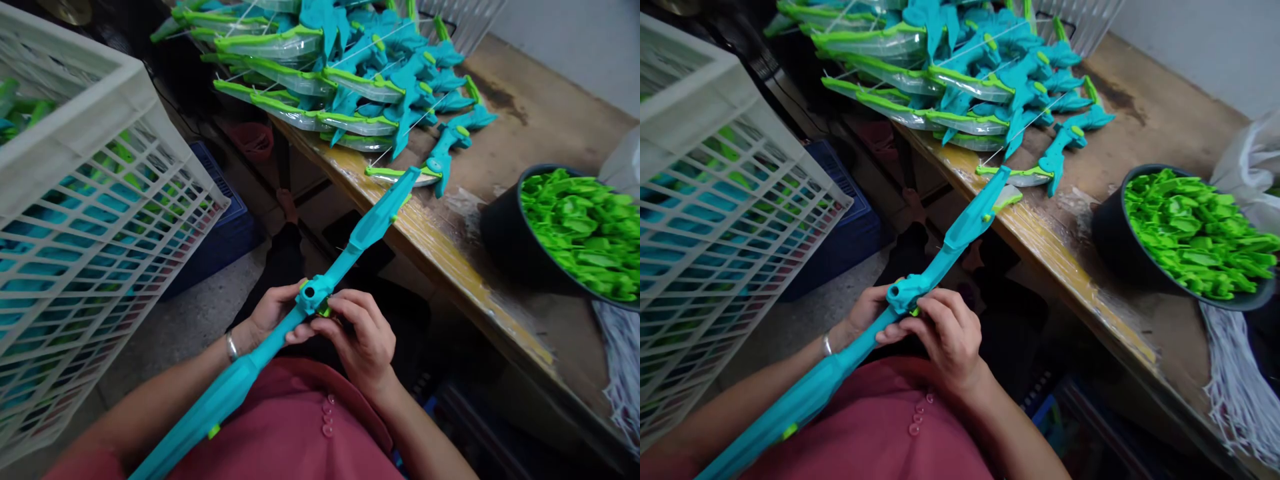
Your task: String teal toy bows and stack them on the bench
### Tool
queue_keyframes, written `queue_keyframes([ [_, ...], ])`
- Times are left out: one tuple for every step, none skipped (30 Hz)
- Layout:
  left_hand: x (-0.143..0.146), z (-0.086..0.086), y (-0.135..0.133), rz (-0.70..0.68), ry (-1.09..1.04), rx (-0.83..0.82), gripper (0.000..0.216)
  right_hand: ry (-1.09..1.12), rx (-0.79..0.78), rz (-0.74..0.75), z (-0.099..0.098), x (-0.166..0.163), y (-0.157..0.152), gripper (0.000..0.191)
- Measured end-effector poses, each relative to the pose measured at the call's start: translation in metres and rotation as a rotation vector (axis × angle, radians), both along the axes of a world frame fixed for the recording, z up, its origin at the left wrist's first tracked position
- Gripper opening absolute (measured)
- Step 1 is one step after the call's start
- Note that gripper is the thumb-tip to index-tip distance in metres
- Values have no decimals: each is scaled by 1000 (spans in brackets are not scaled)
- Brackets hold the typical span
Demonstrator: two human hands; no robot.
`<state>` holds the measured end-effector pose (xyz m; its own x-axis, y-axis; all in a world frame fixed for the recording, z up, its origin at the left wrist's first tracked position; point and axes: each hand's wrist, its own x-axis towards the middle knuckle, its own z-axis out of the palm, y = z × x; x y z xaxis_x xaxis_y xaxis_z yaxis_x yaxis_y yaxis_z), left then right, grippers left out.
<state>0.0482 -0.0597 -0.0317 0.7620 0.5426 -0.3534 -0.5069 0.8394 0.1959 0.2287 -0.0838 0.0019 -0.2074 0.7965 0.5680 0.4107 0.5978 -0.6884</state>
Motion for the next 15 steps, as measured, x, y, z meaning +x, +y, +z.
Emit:
queue_keyframes([
  [0, 0, 0, 3, -7, 3, 44, -8, -6, 4, 1, 0, -1, 29],
  [-1, 1, 0, 7, -16, 6, 42, -15, -10, 4, 2, 1, -2, 30],
  [-1, 1, 0, 7, -30, 8, 40, -19, -14, -1, 2, 1, -3, 32],
  [-2, 1, 0, 6, -46, 10, 39, -17, -18, -12, 2, 2, -4, 34],
  [-2, 1, 0, 0, -60, 12, 39, -12, -20, -24, 2, 2, -5, 36],
  [-2, 1, 0, -8, -71, 14, 38, -3, -20, -35, 3, 2, -6, 37],
  [-2, 1, -1, -17, -77, 17, 39, 6, -17, -42, 3, 2, -7, 38],
  [-2, 1, -1, -20, -78, 20, 39, 14, -11, -45, 3, 2, -8, 39],
  [-2, 1, -1, -14, -73, 24, 40, 19, -6, -45, 3, 2, -9, 39],
  [-1, 1, -2, -2, -65, 27, 40, 21, -2, -45, 3, 2, -10, 39],
  [0, 1, -2, 9, -56, 27, 39, 22, 0, -47, 3, 1, -10, 40],
  [0, 2, -3, 19, -48, 23, 38, 20, 1, -50, 4, 1, -11, 40],
  [1, 3, -3, 29, -40, 14, 37, 16, 1, -56, 4, 1, -11, 40],
  [2, 3, -3, 35, -33, 1, 35, 13, 4, -64, 4, 1, -11, 40],
  [3, 4, -4, 41, -25, -13, 34, 10, 10, -72, 4, 1, -11, 40],
])
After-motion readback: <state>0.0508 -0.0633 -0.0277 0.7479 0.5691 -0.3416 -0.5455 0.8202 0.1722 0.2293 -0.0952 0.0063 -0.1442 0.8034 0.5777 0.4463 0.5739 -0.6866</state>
